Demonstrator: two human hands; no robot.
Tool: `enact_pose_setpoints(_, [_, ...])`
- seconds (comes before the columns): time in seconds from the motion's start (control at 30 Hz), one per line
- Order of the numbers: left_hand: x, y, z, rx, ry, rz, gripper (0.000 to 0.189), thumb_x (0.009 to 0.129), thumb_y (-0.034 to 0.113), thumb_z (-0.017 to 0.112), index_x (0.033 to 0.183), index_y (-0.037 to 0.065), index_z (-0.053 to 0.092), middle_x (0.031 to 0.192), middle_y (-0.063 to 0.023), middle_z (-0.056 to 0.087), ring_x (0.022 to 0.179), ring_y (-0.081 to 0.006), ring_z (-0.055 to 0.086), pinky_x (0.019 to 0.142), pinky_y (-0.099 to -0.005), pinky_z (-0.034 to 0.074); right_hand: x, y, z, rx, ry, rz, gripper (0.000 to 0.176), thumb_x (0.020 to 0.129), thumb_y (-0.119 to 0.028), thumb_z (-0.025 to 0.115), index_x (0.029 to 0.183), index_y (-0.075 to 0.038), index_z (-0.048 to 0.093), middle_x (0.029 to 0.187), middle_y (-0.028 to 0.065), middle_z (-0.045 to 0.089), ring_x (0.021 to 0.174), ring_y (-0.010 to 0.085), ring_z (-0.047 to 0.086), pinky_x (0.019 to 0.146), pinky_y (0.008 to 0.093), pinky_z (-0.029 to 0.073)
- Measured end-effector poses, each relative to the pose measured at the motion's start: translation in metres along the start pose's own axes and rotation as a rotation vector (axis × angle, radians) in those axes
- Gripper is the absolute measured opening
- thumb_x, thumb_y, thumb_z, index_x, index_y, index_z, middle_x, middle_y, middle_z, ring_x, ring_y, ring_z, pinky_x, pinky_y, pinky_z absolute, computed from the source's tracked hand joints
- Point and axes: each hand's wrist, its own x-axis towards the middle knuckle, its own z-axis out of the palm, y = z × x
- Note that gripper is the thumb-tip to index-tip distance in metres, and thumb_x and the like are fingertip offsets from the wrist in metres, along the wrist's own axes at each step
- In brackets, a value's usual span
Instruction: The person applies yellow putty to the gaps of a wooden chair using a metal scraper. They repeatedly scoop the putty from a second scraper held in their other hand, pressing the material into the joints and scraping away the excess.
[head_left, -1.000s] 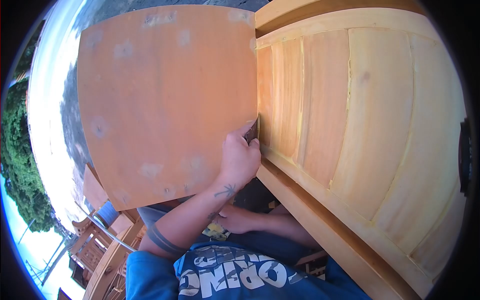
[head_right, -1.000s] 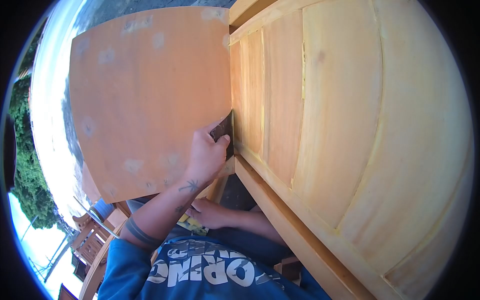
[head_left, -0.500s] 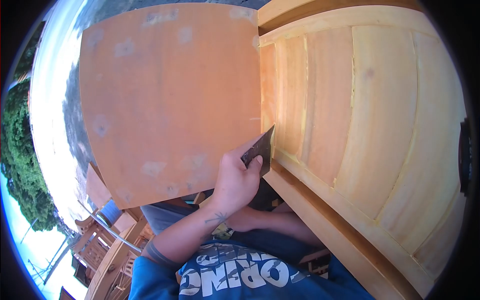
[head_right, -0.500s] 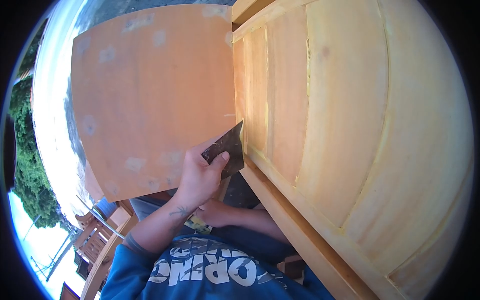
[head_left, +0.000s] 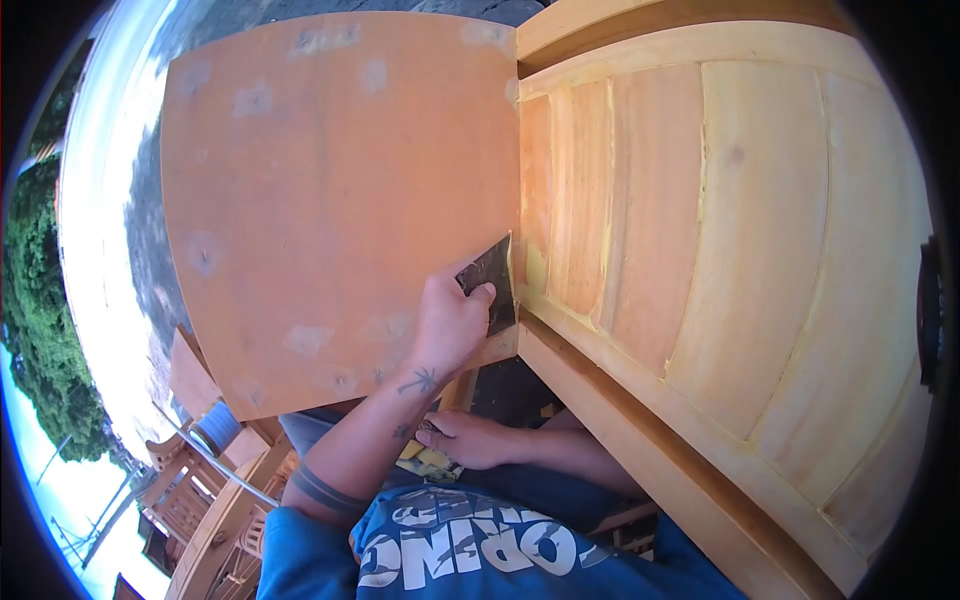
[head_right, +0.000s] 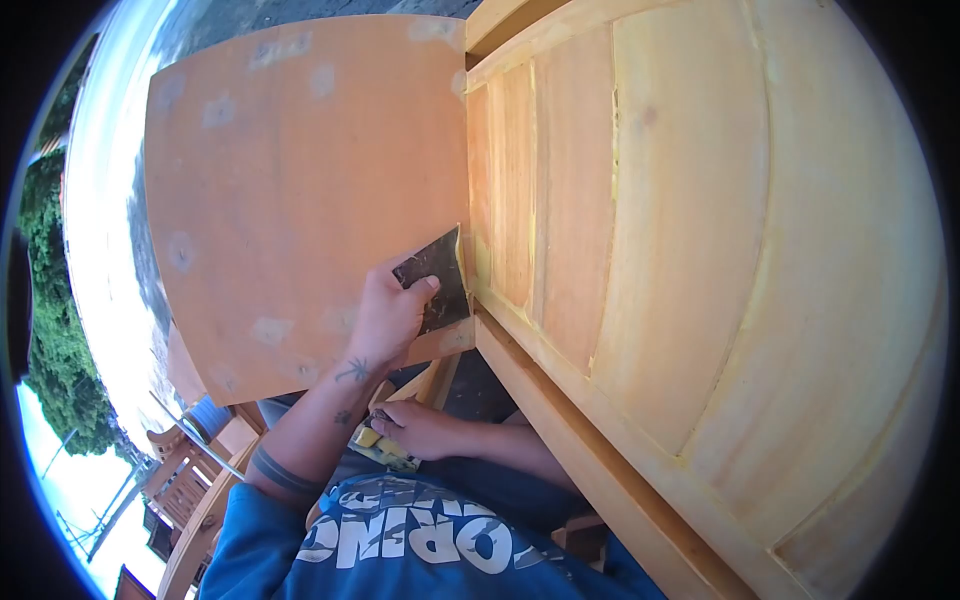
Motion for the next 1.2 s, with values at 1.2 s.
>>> enact_pose_setpoints(1.2, [0.04,0.076,0.005,-0.005,-0.104,0.019,0.028,0.081,-0.002,0.055,0.109,-0.006,0.059,0.089,-0.0096,0.065,0.074,-0.0161,0.062,0.068,-0.0303,0.052,-0.009,-0.004,-0.007,-0.042,0.097,-0.051,0.039,0.099,-0.03,0.036,0.118,0.002,0.049,0.106,0.024,0.057,0.101,0.036,0.056,0.087,0.0417,0.042])
